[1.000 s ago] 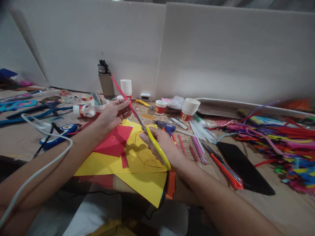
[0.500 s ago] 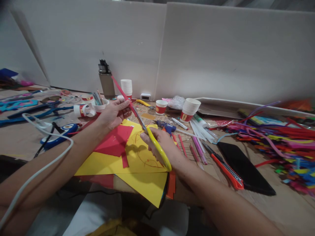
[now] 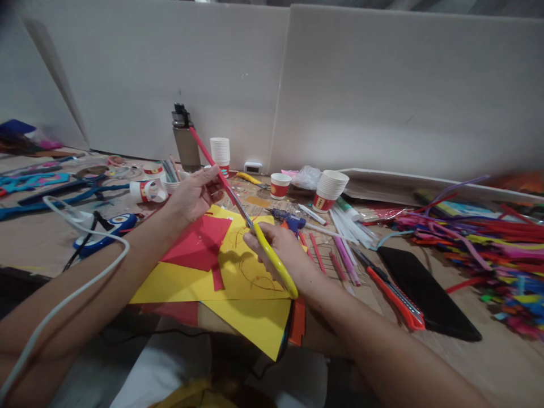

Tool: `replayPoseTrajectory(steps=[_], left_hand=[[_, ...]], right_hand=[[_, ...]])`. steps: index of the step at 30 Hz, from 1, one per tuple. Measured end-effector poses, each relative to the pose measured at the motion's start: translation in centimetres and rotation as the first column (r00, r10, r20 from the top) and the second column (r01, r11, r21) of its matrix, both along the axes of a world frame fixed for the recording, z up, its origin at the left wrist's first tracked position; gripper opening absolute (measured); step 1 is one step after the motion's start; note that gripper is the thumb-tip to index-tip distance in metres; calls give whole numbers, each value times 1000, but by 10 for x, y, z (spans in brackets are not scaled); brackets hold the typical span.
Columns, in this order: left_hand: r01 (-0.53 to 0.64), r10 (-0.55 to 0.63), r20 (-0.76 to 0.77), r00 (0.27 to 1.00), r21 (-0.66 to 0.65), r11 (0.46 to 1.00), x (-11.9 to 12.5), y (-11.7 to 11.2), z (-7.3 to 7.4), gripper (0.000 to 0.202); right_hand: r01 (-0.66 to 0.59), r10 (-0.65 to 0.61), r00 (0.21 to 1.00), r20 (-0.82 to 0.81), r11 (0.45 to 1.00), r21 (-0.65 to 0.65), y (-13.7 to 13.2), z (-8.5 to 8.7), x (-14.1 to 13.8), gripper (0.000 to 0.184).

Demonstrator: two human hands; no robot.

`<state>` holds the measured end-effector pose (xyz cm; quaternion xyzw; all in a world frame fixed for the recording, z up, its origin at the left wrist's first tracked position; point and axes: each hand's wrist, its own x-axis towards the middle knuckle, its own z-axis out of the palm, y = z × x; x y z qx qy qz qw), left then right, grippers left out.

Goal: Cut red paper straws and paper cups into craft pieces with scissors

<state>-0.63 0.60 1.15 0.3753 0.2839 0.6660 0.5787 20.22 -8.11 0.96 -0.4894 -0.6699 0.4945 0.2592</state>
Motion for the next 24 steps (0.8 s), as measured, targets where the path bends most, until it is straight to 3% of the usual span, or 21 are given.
replayPoseTrajectory(steps=[10, 24], left_hand=[[7, -9, -53, 999, -33, 999, 1, -4, 4, 16], [61, -62, -39, 997, -18, 998, 3, -5, 3, 15]], right_hand=[[-61, 56, 997, 43, 992, 109, 3, -1, 1, 26], [17, -16, 1000, -16, 998, 62, -3, -1, -3, 37]])
